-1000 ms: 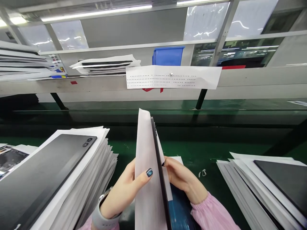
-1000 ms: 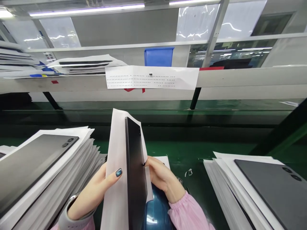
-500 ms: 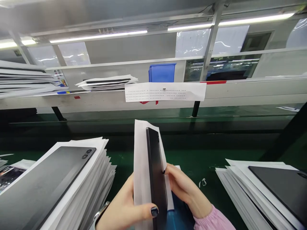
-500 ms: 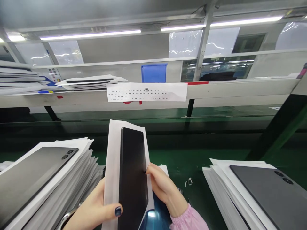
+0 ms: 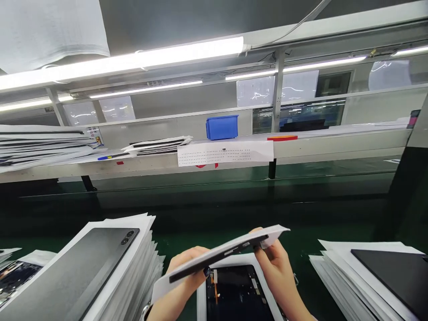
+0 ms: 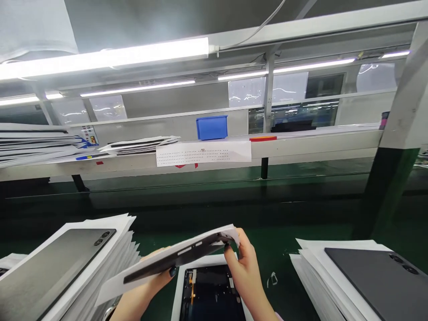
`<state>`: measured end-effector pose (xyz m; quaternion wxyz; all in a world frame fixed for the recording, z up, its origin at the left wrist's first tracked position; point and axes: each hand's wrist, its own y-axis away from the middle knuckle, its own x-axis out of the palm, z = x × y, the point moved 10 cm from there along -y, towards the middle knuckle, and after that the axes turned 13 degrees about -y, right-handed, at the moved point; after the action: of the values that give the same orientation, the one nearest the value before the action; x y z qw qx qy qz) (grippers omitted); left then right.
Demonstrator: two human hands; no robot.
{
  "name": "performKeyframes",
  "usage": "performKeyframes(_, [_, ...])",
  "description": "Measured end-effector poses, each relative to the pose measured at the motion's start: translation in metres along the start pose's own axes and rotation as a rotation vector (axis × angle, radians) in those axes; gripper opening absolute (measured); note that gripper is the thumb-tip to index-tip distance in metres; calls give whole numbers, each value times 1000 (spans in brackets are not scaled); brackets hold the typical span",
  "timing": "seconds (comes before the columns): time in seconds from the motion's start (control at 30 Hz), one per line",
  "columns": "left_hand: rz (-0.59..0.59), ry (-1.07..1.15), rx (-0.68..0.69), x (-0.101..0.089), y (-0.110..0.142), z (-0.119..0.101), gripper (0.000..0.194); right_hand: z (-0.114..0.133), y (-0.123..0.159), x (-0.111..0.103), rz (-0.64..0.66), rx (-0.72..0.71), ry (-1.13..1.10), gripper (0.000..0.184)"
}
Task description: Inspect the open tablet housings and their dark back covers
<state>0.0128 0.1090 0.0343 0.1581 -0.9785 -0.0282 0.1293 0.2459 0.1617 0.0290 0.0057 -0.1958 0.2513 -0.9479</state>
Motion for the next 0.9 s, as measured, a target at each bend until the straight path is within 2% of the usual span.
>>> performKeyframes(0.1, [154, -17, 91, 11, 0, -15, 23, 11, 3, 4, 55, -138, 126, 8])
performKeyframes(0.17, [153, -11, 95, 12, 0, -18, 22, 12, 3, 8, 85, -181, 173, 10])
performKeyframes(0.23, [68, -9, 42, 7, 1, -10, 24, 10, 3, 10, 102, -182, 193, 9])
performKeyframes(0.33, [-187, -14, -127, -11, 8, 17, 42, 8, 2, 12, 133, -113, 230, 11])
performKeyframes(0.4, [-336, 65, -214, -24, 17, 32, 57, 2, 3, 16, 218, 22, 274, 19])
performKeyframes(0.47, [-376, 205, -331, -29, 23, 45, 64, -5, 10, 23, 375, 201, 292, 24])
performKeyframes(0.53, [-305, 321, -532, -26, 28, 60, 64, -1, 19, 28, 506, 295, 271, 28])
performKeyframes(0.6, [-166, 361, -654, -20, 28, 67, 62, 13, 24, 32, 590, 272, 204, 36])
performKeyframes(0.67, [-46, 364, -638, -16, 21, 70, 62, 31, 28, 37, 650, 212, 80, 40])
performKeyframes(0.73, [31, 321, -594, -12, 15, 77, 60, 48, 33, 42, 706, 157, -66, 37])
performKeyframes(0.8, [70, 320, -594, -7, 17, 87, 58, 60, 36, 45, 736, 100, -156, 33])
performKeyframes(0.9, [107, 402, -650, 0, 29, 96, 64, 68, 41, 46, 779, 37, -173, 40])
